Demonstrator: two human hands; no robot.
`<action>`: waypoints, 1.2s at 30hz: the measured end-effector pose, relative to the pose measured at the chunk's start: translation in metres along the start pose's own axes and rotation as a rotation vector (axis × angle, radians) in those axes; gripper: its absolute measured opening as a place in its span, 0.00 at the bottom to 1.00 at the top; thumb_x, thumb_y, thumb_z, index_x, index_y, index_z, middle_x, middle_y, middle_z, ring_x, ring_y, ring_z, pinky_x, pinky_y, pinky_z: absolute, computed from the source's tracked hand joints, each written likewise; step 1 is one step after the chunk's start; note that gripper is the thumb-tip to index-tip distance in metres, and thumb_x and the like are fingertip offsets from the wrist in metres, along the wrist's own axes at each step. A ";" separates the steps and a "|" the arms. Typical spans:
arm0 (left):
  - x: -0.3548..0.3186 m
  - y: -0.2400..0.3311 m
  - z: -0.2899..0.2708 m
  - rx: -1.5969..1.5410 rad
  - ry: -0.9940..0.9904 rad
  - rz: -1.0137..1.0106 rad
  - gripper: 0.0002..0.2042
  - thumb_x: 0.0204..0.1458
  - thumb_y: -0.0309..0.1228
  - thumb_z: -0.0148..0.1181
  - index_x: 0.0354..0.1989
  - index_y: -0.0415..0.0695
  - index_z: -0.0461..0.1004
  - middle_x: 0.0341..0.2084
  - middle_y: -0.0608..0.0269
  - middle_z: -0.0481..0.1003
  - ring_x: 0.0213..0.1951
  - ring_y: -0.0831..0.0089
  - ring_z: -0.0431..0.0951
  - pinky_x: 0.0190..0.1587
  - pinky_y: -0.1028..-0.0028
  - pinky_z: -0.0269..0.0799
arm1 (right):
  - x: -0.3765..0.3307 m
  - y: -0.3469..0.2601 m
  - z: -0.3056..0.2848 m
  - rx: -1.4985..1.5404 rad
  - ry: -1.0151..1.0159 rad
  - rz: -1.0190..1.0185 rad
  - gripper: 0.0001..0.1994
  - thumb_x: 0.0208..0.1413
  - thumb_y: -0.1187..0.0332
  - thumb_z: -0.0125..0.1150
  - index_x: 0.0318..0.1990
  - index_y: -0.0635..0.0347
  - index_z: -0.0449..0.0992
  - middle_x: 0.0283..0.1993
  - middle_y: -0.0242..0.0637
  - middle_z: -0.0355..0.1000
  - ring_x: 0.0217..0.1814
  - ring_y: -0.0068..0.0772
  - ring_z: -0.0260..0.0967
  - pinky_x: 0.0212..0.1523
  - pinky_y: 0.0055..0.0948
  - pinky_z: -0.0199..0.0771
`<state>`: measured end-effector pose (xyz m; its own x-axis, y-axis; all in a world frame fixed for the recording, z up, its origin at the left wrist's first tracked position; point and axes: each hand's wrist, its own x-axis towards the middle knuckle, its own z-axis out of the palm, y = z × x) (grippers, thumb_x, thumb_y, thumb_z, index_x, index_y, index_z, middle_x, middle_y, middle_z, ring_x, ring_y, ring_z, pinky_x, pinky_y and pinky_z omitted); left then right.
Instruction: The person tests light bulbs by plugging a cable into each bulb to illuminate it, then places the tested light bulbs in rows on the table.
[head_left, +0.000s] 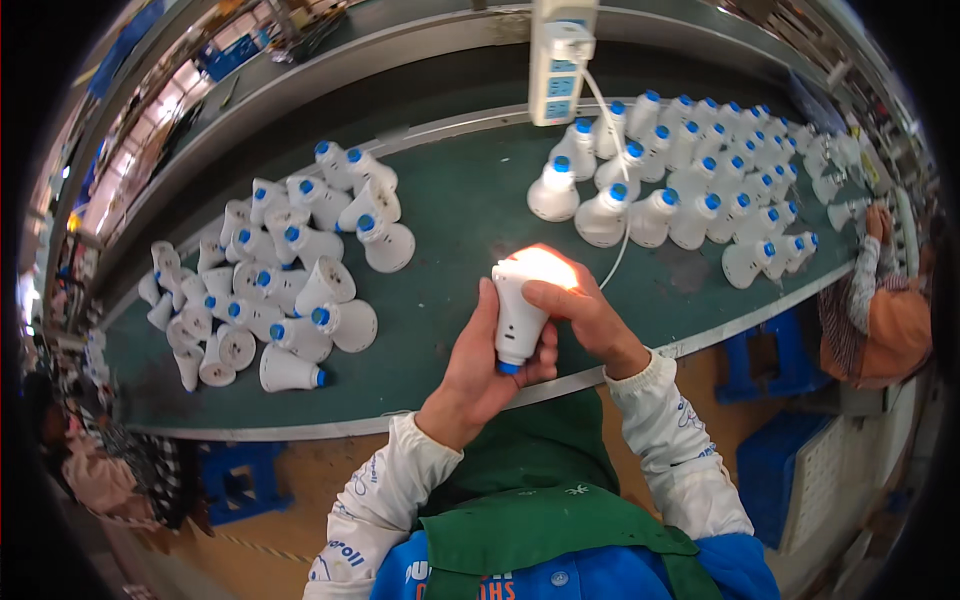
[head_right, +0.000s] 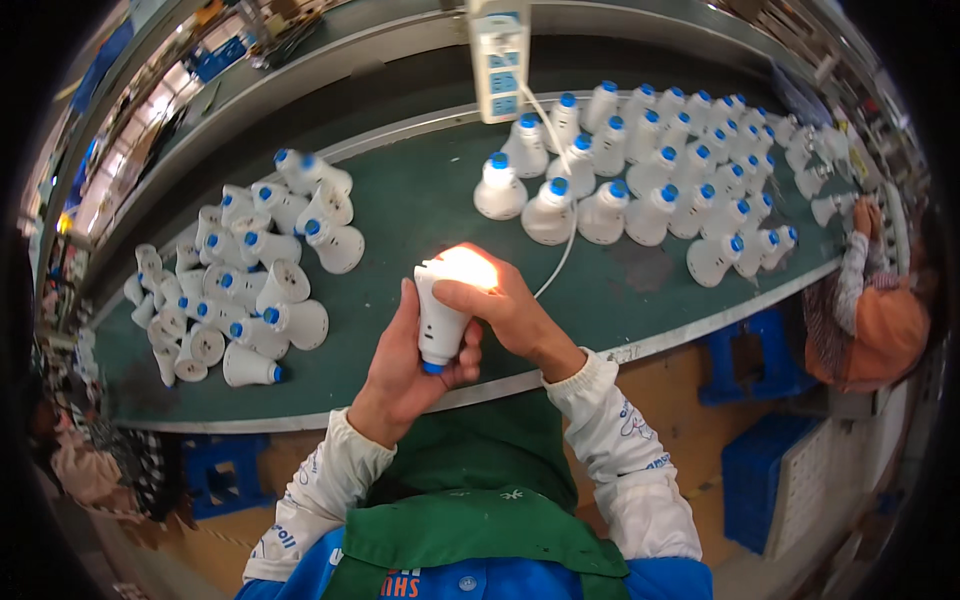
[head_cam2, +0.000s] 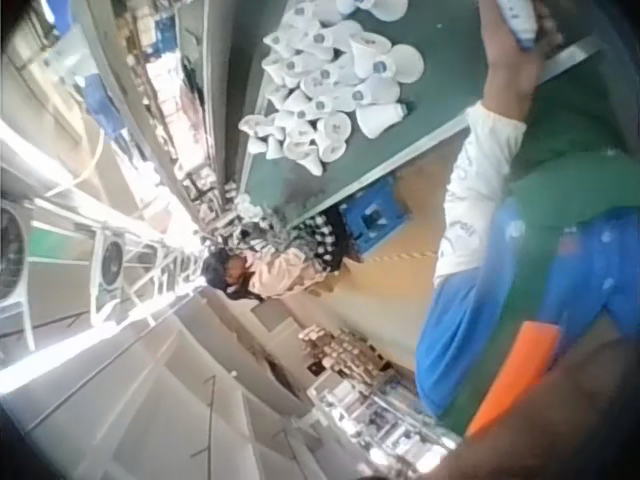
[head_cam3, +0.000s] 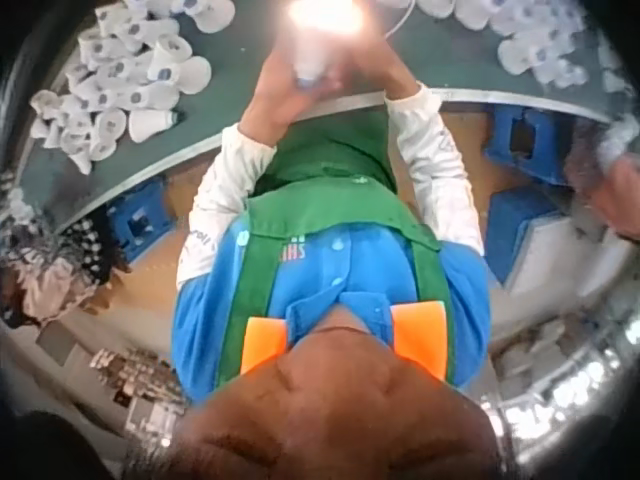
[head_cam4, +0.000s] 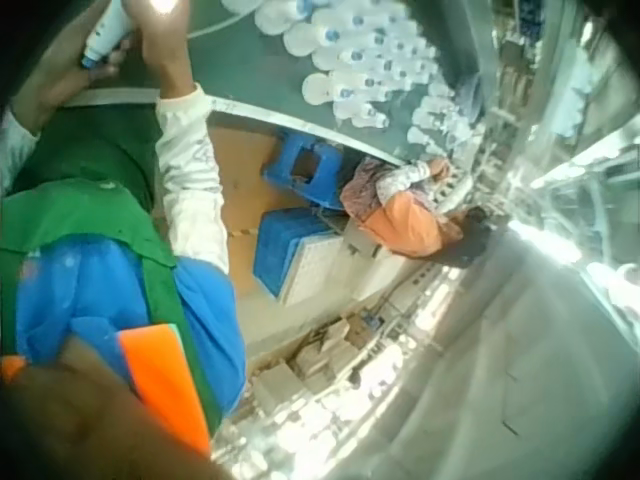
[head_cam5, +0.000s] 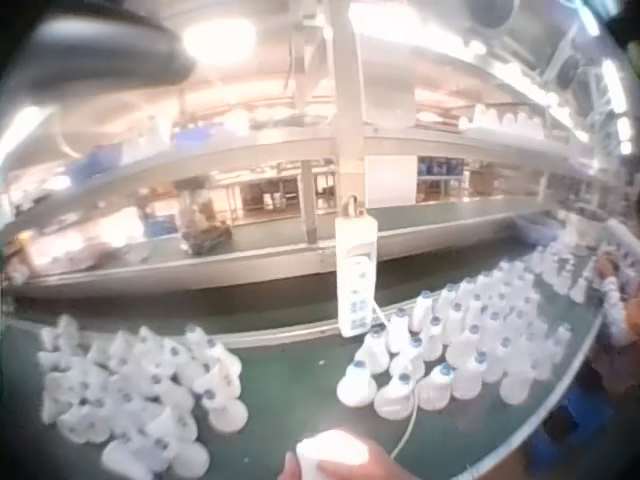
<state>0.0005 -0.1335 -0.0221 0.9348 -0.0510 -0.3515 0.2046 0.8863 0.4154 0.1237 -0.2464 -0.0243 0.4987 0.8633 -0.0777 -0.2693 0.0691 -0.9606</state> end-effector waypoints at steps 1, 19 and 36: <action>0.000 0.003 -0.005 0.024 0.027 0.048 0.31 0.62 0.59 0.30 0.49 0.43 0.68 0.32 0.58 0.75 0.30 0.70 0.74 0.34 0.68 0.73 | 0.006 0.000 0.004 -0.076 -0.001 -0.026 0.21 0.55 0.57 0.60 0.50 0.63 0.70 0.42 0.32 0.71 0.40 0.20 0.66 0.37 0.22 0.67; -0.011 -0.013 -0.010 0.081 0.448 0.621 0.29 0.64 0.57 0.29 0.65 0.50 0.49 0.43 0.62 0.68 0.39 0.74 0.71 0.35 0.75 0.70 | 0.005 0.004 0.082 -0.032 0.134 0.199 0.31 0.53 0.62 0.51 0.64 0.64 0.57 0.46 0.35 0.71 0.37 0.16 0.62 0.34 0.16 0.58; -0.013 -0.025 -0.005 0.189 0.431 0.736 0.25 0.67 0.49 0.26 0.68 0.50 0.44 0.55 0.57 0.60 0.52 0.71 0.65 0.53 0.73 0.66 | -0.006 0.016 0.077 -0.048 0.069 0.029 0.29 0.54 0.62 0.50 0.62 0.70 0.58 0.49 0.42 0.71 0.50 0.26 0.68 0.50 0.26 0.67</action>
<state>-0.0183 -0.1528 -0.0320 0.6647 0.7171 -0.2099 -0.3278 0.5323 0.7805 0.0531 -0.2119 -0.0190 0.5472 0.8280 -0.1221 -0.2454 0.0193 -0.9692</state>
